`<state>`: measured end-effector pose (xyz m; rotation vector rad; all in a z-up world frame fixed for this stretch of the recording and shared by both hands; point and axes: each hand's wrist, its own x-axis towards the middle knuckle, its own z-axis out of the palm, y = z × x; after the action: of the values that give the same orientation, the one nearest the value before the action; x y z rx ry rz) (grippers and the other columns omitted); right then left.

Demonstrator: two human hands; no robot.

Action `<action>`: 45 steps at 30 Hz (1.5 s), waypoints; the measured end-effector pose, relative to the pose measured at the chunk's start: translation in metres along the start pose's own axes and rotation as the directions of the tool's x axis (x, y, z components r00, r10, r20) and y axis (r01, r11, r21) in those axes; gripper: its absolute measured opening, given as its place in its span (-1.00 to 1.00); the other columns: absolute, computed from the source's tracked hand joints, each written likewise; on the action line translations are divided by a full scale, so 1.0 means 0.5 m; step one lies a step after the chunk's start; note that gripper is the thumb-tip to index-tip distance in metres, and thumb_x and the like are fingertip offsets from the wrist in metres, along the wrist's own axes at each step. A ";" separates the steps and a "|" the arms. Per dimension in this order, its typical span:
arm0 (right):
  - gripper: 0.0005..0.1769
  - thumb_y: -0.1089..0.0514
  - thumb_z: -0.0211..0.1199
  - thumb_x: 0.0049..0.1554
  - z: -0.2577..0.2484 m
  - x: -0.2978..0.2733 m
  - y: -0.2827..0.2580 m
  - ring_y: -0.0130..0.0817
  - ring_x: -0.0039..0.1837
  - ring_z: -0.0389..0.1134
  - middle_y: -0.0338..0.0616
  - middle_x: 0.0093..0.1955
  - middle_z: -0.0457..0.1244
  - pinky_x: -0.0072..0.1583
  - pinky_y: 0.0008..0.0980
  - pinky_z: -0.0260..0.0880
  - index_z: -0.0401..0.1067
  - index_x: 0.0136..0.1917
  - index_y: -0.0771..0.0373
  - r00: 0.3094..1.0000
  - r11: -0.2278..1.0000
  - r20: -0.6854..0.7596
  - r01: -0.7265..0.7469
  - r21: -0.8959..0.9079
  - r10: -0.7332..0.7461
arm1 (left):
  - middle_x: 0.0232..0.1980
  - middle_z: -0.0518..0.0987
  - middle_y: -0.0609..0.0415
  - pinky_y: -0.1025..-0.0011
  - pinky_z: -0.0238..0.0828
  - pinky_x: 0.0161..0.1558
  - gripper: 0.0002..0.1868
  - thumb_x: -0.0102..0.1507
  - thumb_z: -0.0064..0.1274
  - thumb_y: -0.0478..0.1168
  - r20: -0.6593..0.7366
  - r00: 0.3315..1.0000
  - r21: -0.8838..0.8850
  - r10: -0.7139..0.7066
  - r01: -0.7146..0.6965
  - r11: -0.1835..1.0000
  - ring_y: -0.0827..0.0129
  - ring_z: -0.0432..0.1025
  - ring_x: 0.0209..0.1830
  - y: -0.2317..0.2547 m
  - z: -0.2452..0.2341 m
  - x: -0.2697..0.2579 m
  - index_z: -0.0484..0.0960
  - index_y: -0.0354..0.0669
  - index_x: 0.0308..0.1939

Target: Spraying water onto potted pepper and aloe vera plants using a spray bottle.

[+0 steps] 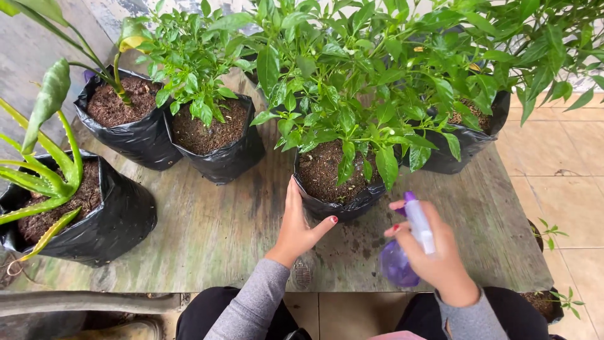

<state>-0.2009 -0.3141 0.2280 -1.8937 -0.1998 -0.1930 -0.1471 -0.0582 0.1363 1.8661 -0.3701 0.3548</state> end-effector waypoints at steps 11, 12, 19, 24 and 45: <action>-0.73 0.29 0.14 0.06 0.077 -0.027 -0.018 -0.40 -0.29 0.45 -0.12 -0.11 0.42 -0.21 -0.37 0.52 0.47 0.05 0.32 0.976 0.973 0.016 -0.219 0.073 0.218 | 0.63 -0.06 -0.37 0.16 -0.08 0.54 0.29 0.08 0.41 -0.07 -0.018 0.999 0.023 -0.041 0.041 0.999 -0.09 -0.08 0.66 -0.013 0.006 -0.002 -0.21 -0.45 0.58; -0.72 0.29 0.13 0.06 0.073 -0.021 -0.028 -0.43 -0.27 0.44 -0.14 -0.08 0.42 -0.21 -0.38 0.52 0.46 0.06 0.32 0.979 0.975 -0.005 -0.202 0.096 0.203 | 0.64 -0.06 -0.37 0.16 -0.08 0.54 0.28 0.08 0.41 -0.08 -0.015 0.999 0.018 -0.042 0.042 0.999 -0.09 -0.08 0.67 -0.011 0.006 -0.002 -0.21 -0.45 0.58; -0.75 0.28 0.11 0.07 0.070 -0.022 -0.007 -0.41 -0.29 0.45 -0.12 -0.13 0.41 -0.21 -0.36 0.52 0.49 0.01 0.32 0.972 0.973 -0.022 -0.232 0.021 0.232 | 0.64 -0.08 -0.37 0.16 -0.10 0.55 0.28 0.09 0.40 -0.10 -0.025 0.999 0.009 -0.029 0.029 1.000 -0.09 -0.11 0.67 -0.010 0.009 -0.002 -0.22 -0.45 0.58; -0.73 0.27 0.12 0.06 0.066 -0.012 -0.017 -0.46 -0.21 0.42 -0.15 -0.08 0.38 -0.20 -0.37 0.53 0.47 0.04 0.30 0.975 0.971 -0.027 -0.216 0.101 0.219 | 0.64 -0.05 -0.36 0.16 -0.08 0.55 0.27 0.10 0.40 -0.10 -0.027 1.000 0.023 -0.011 0.012 1.000 -0.09 -0.08 0.67 -0.012 0.010 -0.002 -0.21 -0.44 0.58; -0.70 0.22 0.20 0.04 0.059 -0.012 -0.034 -0.41 -0.27 0.43 -0.15 -0.14 0.44 -0.24 -0.34 0.51 0.52 0.06 0.28 0.924 0.924 0.037 -0.381 0.020 0.380 | 0.64 -0.08 -0.40 0.13 -0.13 0.56 0.27 0.10 0.39 -0.06 -0.016 0.999 0.045 -0.028 0.029 0.999 -0.13 -0.13 0.68 -0.015 0.012 0.000 -0.21 -0.46 0.58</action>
<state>-0.2097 -0.2813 0.2326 -1.8696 0.1465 0.1048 -0.1434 -0.0616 0.1280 1.9101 -0.3269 0.3607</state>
